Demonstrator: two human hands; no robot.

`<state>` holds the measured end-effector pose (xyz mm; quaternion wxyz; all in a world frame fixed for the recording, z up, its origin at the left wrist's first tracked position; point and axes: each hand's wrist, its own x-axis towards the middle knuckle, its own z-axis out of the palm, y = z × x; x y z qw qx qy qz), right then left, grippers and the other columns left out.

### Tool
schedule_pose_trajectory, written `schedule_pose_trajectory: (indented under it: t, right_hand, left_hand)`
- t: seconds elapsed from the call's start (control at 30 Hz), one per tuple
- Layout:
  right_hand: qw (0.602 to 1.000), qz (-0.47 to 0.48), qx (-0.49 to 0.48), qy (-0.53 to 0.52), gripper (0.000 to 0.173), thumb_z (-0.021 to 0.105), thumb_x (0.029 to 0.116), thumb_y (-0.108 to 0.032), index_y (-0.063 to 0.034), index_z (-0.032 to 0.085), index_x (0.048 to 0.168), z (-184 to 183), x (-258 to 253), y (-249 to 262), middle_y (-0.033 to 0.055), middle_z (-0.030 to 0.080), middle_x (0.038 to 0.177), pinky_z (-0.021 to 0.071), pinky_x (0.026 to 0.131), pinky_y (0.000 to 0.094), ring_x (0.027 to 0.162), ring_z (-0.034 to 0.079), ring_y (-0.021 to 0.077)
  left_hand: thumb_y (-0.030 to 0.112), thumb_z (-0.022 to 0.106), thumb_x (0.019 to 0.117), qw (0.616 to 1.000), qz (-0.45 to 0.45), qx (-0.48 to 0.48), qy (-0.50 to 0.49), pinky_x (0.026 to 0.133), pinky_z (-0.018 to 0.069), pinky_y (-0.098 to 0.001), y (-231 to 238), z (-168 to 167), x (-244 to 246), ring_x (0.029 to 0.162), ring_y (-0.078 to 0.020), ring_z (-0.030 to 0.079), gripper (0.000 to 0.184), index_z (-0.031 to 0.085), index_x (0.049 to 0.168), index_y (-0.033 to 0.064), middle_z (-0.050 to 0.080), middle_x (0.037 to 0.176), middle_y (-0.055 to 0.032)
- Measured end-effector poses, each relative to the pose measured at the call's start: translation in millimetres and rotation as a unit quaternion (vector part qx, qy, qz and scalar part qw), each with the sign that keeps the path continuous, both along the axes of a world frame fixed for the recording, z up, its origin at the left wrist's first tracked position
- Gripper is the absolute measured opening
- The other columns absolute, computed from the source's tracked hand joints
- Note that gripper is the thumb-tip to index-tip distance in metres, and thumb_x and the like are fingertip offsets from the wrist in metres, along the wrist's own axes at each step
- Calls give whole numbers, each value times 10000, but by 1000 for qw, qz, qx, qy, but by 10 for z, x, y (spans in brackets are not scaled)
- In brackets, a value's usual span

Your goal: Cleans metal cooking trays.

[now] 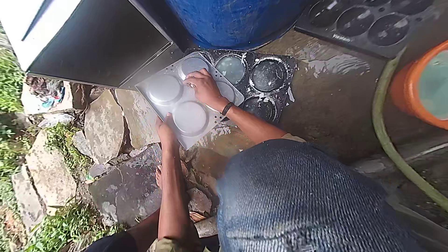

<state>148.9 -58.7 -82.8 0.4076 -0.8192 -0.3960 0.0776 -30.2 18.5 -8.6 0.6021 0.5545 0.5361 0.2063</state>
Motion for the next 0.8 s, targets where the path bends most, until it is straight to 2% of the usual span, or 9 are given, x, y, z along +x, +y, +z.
schedule_pose_trajectory:
  t: [0.13,0.23,0.3,0.4,0.53,0.63,0.73,0.8]
  right_hand:
    - [1000,-2,-5,-24,313,579,950,-30,-200,780,1119,27,-338,-440,5,696,1267,505,993,442,1201,600,256]
    - [999,2,27,-39,413,552,943,17,-217,756,1214,72,-840,-791,13,672,1333,504,992,414,1196,598,253]
    - [998,-25,55,-27,426,558,927,40,-210,759,1208,75,-1027,-982,33,674,1327,519,968,406,1153,611,257]
    - [995,-37,85,21,414,564,931,32,-216,774,1186,94,-1214,-1225,35,689,1293,511,1001,408,1160,612,248]
    - [994,-2,83,72,391,581,922,10,-251,803,1111,219,-1252,-1433,-15,707,1282,506,1034,386,1172,623,208]
    - [987,49,65,138,341,592,913,7,-215,823,1029,452,-1062,-1536,11,711,1272,499,1022,399,1159,619,229]
    - [979,115,57,161,228,650,911,-34,-160,831,967,472,-989,-1663,37,735,1196,482,1038,410,1149,625,251]
    - [964,181,86,175,197,666,917,-62,-165,828,964,183,-1009,-1801,10,748,1166,477,1045,407,1141,640,220]
  left_hand:
    - [89,519,1056,1000,-16,20,-1,760,599,-284,33,-17,-63,836,-89,692,231,569,1269,14,695,981,-65]
    - [108,519,1059,999,-27,26,12,730,597,-280,57,1,-95,788,-83,689,184,595,1205,24,695,910,-40]
    - [114,528,1058,999,-19,29,20,685,596,-281,44,60,-46,744,-92,691,156,608,1157,23,695,861,-43]
    - [135,514,1068,998,-29,31,39,723,586,-290,42,180,-16,796,-101,683,194,571,1216,23,680,927,-63]
    - [98,520,1050,993,-84,78,41,768,582,-295,73,357,7,846,-90,672,186,536,1220,23,656,981,-61]
    - [56,520,1026,980,-145,132,9,790,579,-267,4,512,93,866,-56,667,200,521,1221,14,648,997,-39]
    - [87,534,1013,960,-216,177,4,741,570,-229,-105,721,172,808,-16,656,168,503,1174,47,638,939,5]
    - [141,572,1001,939,-264,221,19,660,577,-217,-166,844,195,723,-7,666,216,530,1196,60,667,861,23]
